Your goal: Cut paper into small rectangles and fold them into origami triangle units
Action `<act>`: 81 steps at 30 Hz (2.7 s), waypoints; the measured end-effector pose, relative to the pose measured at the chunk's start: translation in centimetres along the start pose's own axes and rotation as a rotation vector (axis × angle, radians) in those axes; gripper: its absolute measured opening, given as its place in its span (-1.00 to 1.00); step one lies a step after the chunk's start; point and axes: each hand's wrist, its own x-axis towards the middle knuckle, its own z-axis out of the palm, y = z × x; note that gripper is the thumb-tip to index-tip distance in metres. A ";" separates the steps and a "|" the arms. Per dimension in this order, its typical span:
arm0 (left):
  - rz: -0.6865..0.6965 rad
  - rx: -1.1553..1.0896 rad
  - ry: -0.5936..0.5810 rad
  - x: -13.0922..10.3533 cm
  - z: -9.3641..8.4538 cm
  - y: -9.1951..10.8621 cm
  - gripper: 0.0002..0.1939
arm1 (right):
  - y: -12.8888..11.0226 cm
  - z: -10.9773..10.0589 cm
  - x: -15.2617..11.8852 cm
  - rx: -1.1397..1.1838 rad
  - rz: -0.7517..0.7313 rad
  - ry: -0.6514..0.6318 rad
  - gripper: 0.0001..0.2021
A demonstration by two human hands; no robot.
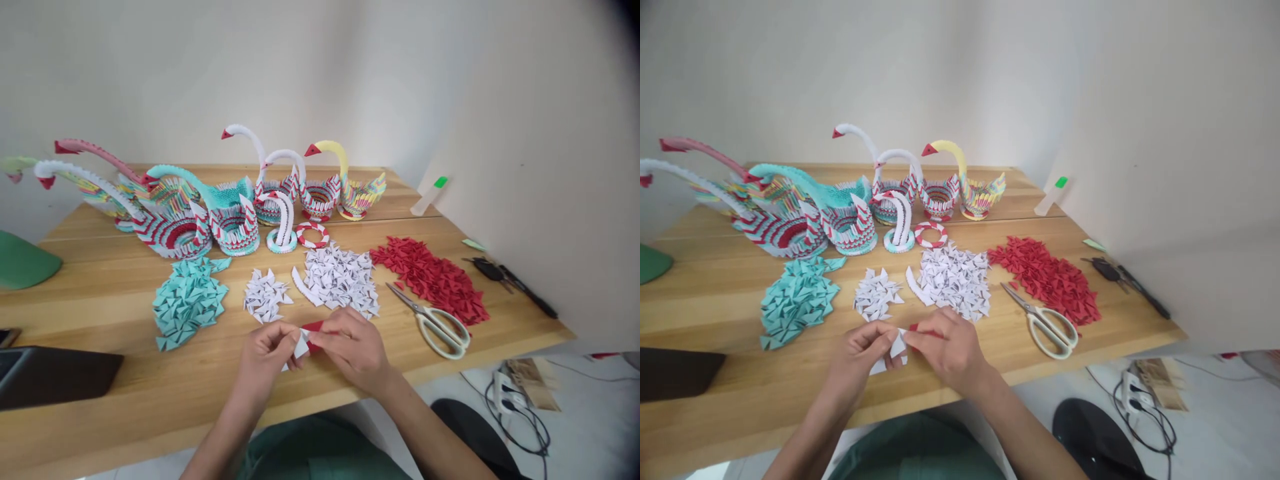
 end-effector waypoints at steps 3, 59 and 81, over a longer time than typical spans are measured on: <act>-0.056 -0.097 -0.039 0.0 0.1 0.0 -0.75 | 0.3 -0.2 -0.2 -0.082 -0.110 -0.025 -0.85; 0.131 0.243 -0.071 0.0 0.1 0.6 -0.79 | -0.7 -1.1 1.4 0.430 0.763 -0.333 -0.92; 0.081 -0.042 0.072 -0.2 0.4 -0.8 -0.79 | -1.2 1.0 1.2 0.451 0.790 -0.118 -0.97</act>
